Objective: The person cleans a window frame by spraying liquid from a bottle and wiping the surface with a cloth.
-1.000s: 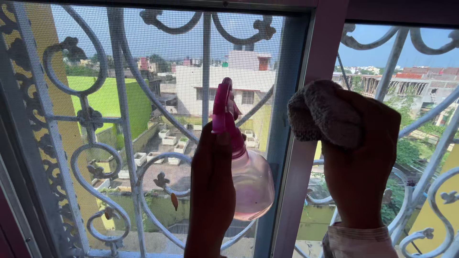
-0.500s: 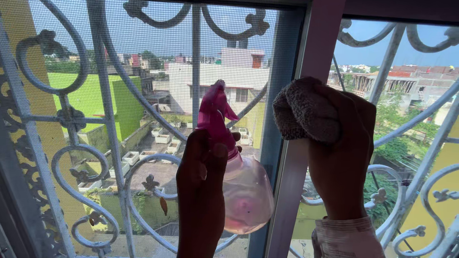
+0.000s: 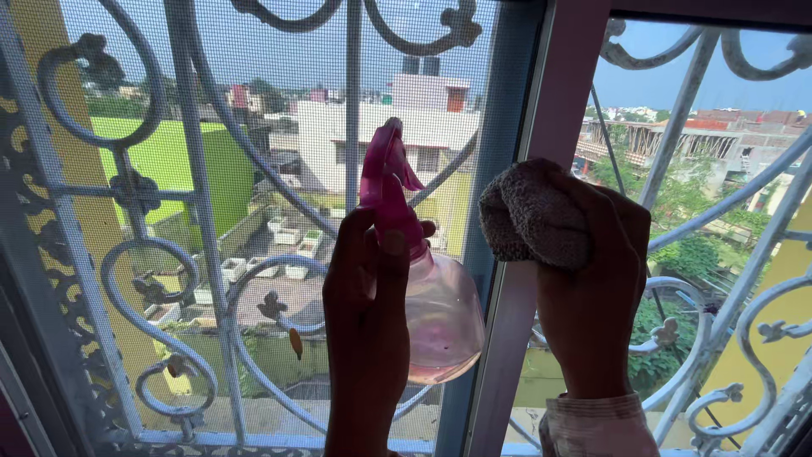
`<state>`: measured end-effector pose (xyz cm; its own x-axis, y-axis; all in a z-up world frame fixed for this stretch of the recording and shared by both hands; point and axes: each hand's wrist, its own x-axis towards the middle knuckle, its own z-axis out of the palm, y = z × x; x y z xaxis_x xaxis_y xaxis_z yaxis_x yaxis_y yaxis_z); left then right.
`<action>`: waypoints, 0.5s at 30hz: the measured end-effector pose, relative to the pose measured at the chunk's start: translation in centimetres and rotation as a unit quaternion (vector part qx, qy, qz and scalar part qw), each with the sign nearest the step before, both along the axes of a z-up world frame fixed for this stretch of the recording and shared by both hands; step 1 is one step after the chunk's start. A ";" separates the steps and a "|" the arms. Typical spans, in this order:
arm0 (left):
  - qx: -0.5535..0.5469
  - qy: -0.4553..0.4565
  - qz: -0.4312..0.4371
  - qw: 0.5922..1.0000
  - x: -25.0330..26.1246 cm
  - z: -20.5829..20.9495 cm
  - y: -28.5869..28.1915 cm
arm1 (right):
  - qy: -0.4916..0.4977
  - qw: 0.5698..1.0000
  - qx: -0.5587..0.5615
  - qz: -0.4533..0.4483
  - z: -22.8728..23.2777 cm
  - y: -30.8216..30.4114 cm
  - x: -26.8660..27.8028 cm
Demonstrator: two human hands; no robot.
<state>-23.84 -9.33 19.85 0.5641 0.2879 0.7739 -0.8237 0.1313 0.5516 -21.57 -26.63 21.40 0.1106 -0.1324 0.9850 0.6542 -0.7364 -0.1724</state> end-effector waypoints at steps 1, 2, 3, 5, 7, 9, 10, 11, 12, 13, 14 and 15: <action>-0.004 0.006 0.010 1.000 -0.2 0.0 0.0 | -0.001 1.000 0.000 -0.004 0.0 0.0 0.0; -0.007 0.011 0.021 1.000 -0.3 0.0 0.1 | -0.001 1.000 -0.001 -0.009 -0.1 0.0 0.0; -0.007 0.013 0.016 1.000 -0.3 0.0 0.1 | -0.001 1.000 -0.001 -0.013 -0.2 0.0 -0.1; -0.007 0.016 0.008 1.000 -0.4 0.0 0.1 | 0.002 1.000 0.001 -0.009 -0.6 0.1 -0.3; -0.005 0.025 0.020 0.999 -0.3 -0.1 -0.1 | 0.009 1.000 0.006 -0.001 -0.7 0.3 -0.4; 0.000 0.028 0.025 0.999 -0.3 -0.2 0.0 | 0.021 1.000 0.015 0.011 -1.1 0.3 -0.6; 0.005 0.026 0.024 0.999 -0.3 -0.3 0.1 | 0.019 1.000 0.014 0.006 -1.2 0.3 -0.6; 0.009 0.023 0.022 0.999 -0.2 -0.3 0.1 | 0.016 1.000 0.012 0.001 -1.2 0.2 -0.6; 0.009 0.025 0.021 0.999 -0.2 -0.3 0.1 | 0.014 1.000 0.010 -0.004 -1.3 0.2 -0.6; 0.009 0.027 0.019 0.999 -0.2 -0.3 0.0 | 0.014 1.000 0.010 0.000 -1.4 0.2 -0.6; 0.010 0.029 0.018 0.999 -0.1 -0.3 0.0 | 0.015 1.000 0.011 0.003 -1.5 0.2 -0.6; 0.011 0.036 0.018 0.999 0.0 -0.3 -0.1 | 0.012 1.000 0.013 0.007 -1.3 0.3 -0.6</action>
<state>-23.88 -9.42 19.60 0.6085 0.2919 0.7379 -0.7854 0.0887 0.6126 -22.20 -26.36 20.06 0.1363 -0.1566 0.9782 0.6593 -0.7227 -0.2076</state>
